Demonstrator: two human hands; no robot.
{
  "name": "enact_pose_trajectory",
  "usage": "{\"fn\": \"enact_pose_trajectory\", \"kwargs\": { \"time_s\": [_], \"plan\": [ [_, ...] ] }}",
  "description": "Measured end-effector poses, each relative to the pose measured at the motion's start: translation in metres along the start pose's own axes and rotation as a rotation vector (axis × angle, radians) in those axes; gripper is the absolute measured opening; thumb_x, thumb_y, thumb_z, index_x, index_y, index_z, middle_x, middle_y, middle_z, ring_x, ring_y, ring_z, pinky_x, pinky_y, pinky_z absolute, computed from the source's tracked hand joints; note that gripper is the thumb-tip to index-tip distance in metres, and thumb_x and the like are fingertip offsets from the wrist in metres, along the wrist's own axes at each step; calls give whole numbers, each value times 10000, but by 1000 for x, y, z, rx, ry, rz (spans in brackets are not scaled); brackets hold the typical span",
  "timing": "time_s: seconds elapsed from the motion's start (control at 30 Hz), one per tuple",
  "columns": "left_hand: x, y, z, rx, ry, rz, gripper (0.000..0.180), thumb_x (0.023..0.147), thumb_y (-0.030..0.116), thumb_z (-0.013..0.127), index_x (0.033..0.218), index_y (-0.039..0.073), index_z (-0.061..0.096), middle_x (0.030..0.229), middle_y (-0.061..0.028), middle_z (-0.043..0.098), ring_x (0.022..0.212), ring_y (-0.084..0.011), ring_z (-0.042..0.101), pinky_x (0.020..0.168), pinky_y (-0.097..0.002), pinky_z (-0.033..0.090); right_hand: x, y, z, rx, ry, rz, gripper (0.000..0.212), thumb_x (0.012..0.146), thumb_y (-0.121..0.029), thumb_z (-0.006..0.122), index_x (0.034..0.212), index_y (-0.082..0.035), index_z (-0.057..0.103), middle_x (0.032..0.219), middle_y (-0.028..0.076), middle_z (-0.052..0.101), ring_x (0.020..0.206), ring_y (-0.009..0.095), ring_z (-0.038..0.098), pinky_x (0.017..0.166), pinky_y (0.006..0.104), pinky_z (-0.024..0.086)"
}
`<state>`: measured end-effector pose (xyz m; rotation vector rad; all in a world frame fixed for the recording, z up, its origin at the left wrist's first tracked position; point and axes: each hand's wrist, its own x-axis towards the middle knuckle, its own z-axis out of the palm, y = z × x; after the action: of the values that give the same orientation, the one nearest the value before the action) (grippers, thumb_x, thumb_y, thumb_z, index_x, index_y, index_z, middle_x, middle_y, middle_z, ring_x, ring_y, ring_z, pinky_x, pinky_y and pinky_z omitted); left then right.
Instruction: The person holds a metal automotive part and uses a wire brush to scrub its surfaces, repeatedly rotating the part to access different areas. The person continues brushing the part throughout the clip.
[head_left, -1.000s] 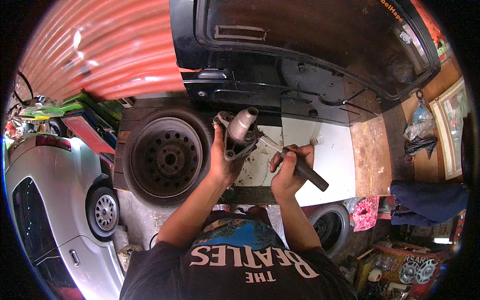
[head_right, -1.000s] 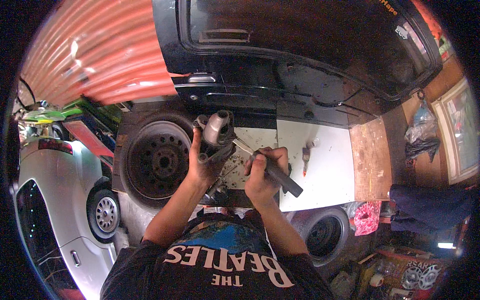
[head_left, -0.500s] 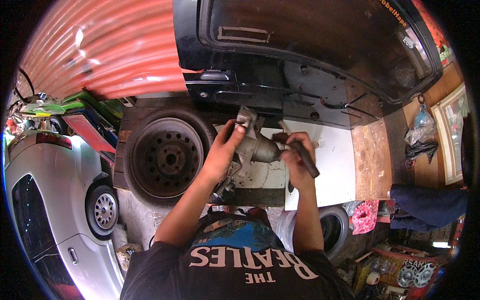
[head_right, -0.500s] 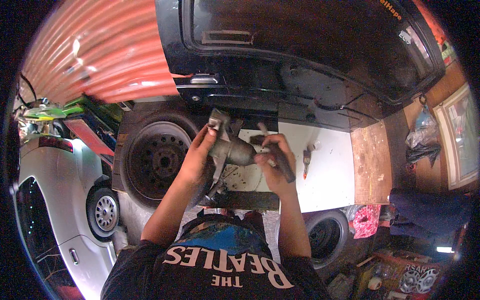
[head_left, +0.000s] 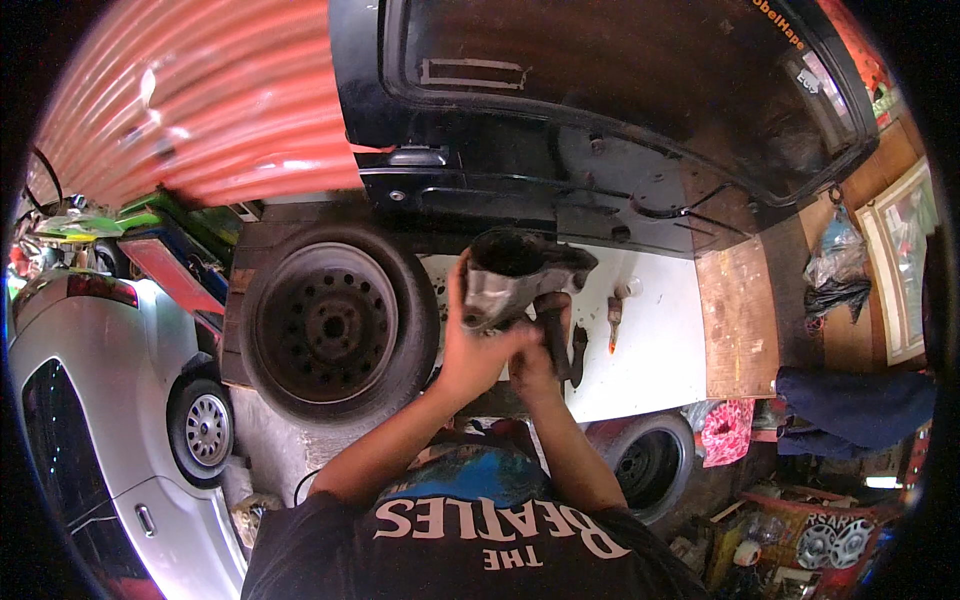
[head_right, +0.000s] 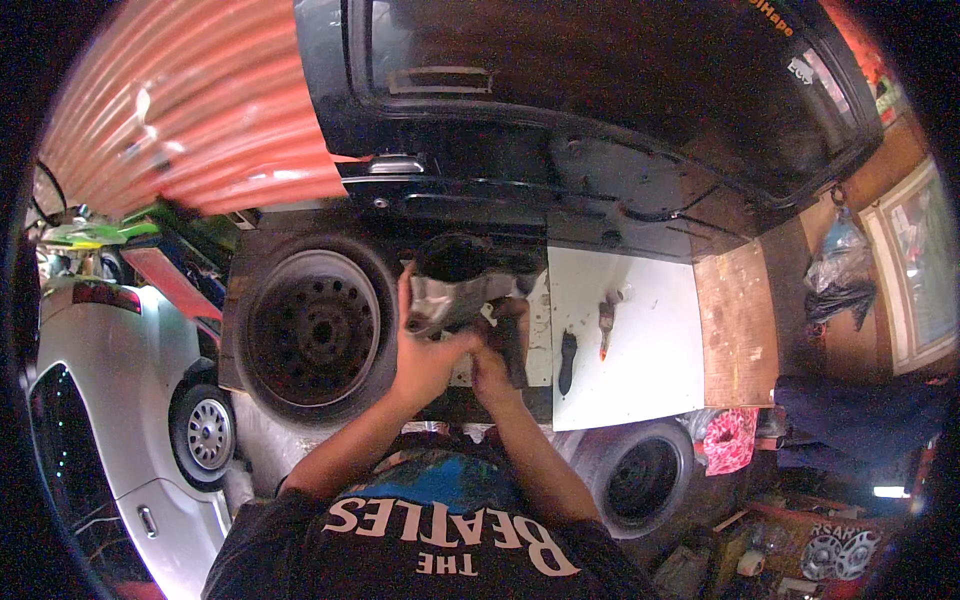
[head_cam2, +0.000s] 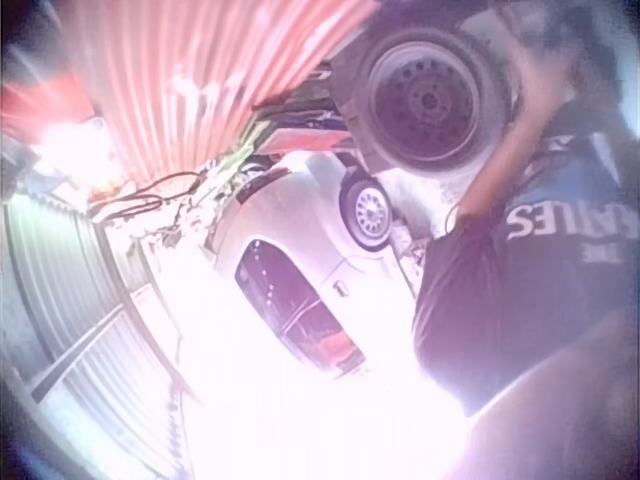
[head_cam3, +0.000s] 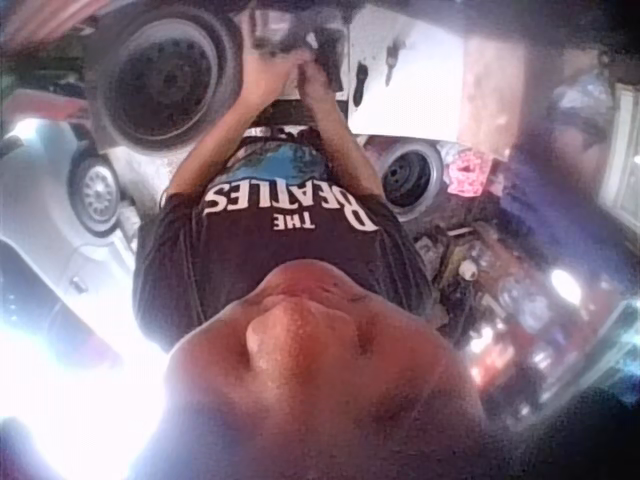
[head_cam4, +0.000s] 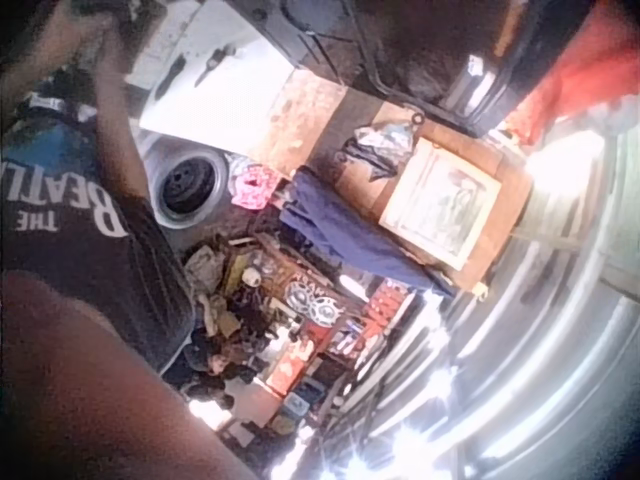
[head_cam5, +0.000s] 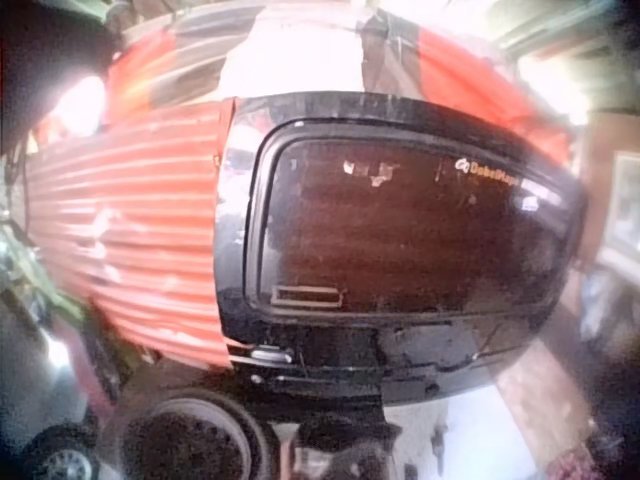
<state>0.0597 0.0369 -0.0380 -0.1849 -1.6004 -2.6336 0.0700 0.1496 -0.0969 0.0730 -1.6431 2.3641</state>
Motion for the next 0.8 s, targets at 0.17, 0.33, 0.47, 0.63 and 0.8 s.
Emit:
{"fn": "enact_pose_trajectory", "kwargs": {
  "time_s": [0.17,0.33,0.47,0.63,0.8],
  "plan": [
    [15,-8,-21,10,5,-182,838,770,62,820,1416,24,287,1210,-107,571,1097,-183,561,946,-315,459,1,11,-38,-156,-8,-196,671,970,-619,409,1174,14,497,1022,105,560,997,211,580,858,366,493],
    [7,-3,-17,192,35,-50,873,735,36,837,1410,2,284,1069,-96,633,1032,-179,602,903,-313,485,-4,-59,-45,-243,221,-333,801,923,-696,401,1313,4,386,951,149,595,735,224,618,598,347,522],
    [8,0,-17,298,0,-80,864,725,36,832,1405,2,300,1072,-113,633,1017,-192,615,897,-319,492,-14,-95,-28,-354,24,-438,511,955,-479,533,1105,6,474,817,135,605,636,214,621,560,333,515],
    [8,6,-13,444,-29,16,794,741,47,793,1389,-2,337,1084,-125,633,998,-195,623,897,-318,490,-16,-77,-26,-556,-61,-279,322,843,-220,732,991,-11,536,817,127,679,717,190,686,660,293,539],
    [1,8,-12,456,53,52,760,739,38,779,1365,9,349,1137,-133,604,1034,-206,608,912,-330,485,-9,-80,-15,-863,-106,-540,320,766,-126,770,970,-43,539,826,144,682,735,257,701,673,332,551]
  ]
}}
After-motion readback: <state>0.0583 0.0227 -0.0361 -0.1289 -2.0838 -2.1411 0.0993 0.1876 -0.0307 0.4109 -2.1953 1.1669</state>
